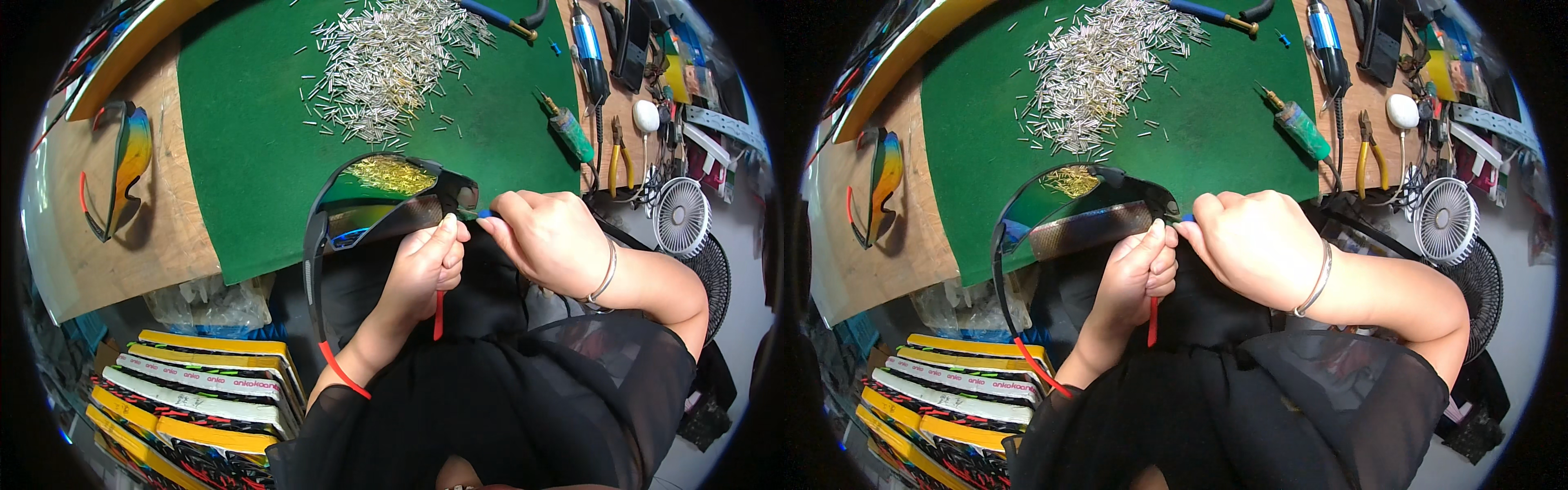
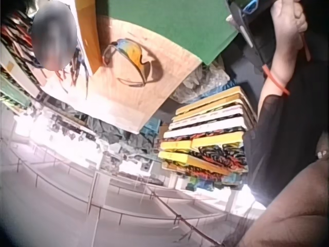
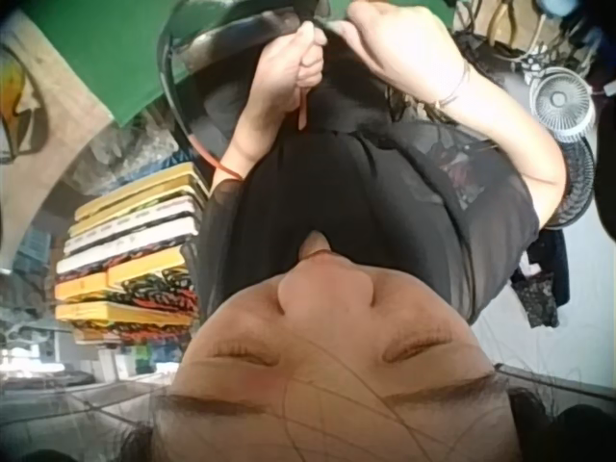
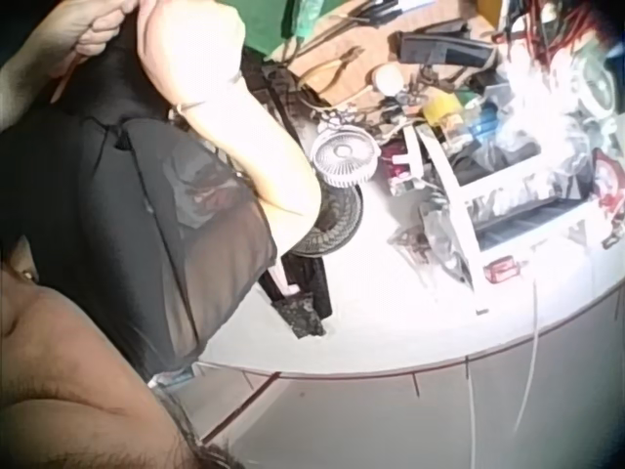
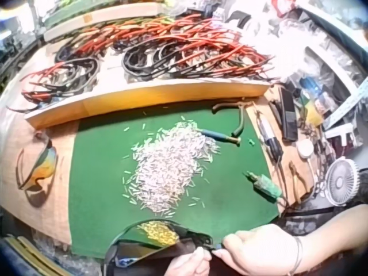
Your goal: The person assembles sunglasses by inserting small metal pins into the frame using a screwdriver and pliers. They repeatedly pick up frames from a tray, insert pins, and place the finished units back on the tray.
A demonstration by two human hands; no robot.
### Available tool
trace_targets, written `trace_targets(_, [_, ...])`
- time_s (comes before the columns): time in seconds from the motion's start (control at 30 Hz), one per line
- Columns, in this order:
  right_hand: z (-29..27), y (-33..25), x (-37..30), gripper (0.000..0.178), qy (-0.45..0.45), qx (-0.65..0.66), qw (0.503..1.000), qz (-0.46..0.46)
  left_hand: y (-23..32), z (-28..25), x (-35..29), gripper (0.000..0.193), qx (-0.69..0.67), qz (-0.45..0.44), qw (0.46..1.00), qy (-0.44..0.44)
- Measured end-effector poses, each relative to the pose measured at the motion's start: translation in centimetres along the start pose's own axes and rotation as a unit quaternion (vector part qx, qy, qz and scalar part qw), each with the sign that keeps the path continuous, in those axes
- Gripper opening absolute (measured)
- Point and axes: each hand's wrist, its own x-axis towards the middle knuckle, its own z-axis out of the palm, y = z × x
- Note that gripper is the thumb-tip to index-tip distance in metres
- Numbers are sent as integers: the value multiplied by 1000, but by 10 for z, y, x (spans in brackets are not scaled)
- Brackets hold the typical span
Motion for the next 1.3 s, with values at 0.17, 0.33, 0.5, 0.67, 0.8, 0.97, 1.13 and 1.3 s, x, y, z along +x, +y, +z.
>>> trace_targets(0.17, [0,1,4,14,26,-19,999,-40,2,1,-1,27,8,-11,1000,17])
trace_targets(0.33, [2,-1,0,12,45,-58,995,-61,2,1,0,27,16,-20,1000,17])
trace_targets(0.5, [0,-2,4,15,52,-83,991,-87,3,3,-1,27,16,-24,999,25])
trace_targets(0.67, [-1,0,-1,19,27,-16,999,-27,3,4,-2,26,10,-18,999,26])
trace_targets(0.8, [-1,5,-3,17,19,-2,999,-40,0,2,-1,26,4,-4,1000,19])
trace_targets(0.97, [-16,30,-13,16,31,89,996,1,1,1,-6,24,-3,4,1000,17])
trace_targets(1.13, [-4,55,12,16,289,129,945,88,-2,14,-16,22,72,34,997,-2])
trace_targets(1.3, [27,68,71,24,362,-7,931,55,-3,32,-25,20,213,121,967,68])
